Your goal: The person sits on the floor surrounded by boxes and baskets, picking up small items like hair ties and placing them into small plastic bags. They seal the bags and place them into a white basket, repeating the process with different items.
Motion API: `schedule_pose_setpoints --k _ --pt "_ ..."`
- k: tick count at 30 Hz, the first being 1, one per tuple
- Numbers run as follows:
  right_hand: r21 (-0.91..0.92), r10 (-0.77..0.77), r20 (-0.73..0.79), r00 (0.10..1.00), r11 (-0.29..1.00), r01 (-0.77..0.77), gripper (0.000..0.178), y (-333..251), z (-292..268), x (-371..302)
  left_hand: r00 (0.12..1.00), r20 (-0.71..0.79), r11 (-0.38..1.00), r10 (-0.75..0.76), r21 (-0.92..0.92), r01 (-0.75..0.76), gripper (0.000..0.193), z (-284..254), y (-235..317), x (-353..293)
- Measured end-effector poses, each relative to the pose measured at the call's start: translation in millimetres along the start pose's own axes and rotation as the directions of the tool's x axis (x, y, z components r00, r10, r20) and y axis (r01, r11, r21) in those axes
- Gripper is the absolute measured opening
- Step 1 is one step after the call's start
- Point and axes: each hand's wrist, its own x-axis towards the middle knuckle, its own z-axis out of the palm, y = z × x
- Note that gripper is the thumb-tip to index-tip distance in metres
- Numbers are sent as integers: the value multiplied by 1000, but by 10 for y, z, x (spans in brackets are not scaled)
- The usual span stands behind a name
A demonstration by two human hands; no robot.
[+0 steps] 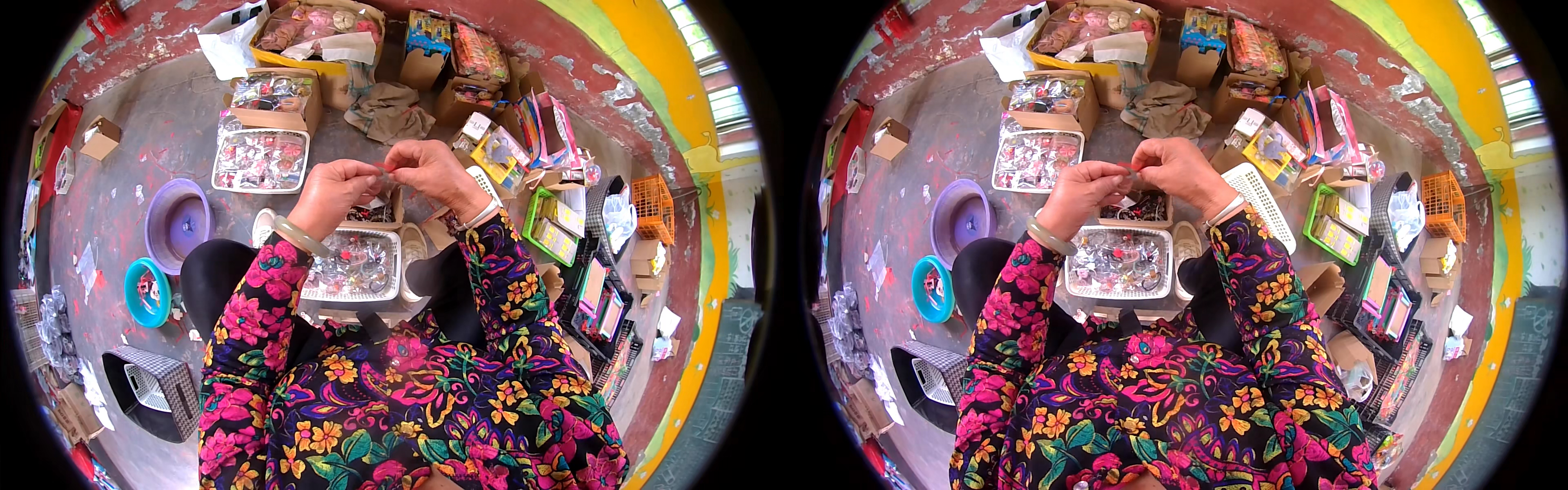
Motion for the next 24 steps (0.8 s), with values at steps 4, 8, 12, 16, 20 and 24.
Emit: schedule_pose_setpoints --k 4,8,12,16,20,24 --pt "-1 -74 -24 997 997 74 9 13 40 21 982 -7 978 190 85 -189 18 44 -18 -7" --pt "-10 32 16 999 999 -32 8 -86 50 -6 949 -98 953 299 87 -291 16 60 -79 4" --pt "40 -28 -40 999 999 30 8 -38 -21 -15 991 -79 988 110 115 -101 15 13 30 8" --pt "2 -3 19 1000 1000 3 11 40 -89 -8 998 -53 976 34 217 -22 14 -60 9 8" --pt "-50 -34 103 994 998 39 13 38 -49 -14 999 53 988 -1 152 -8 14 -31 15 -23" --pt "48 2 101 995 999 -7 13 -53 -38 -19 995 96 985 22 168 -38 14 -56 18 -43"
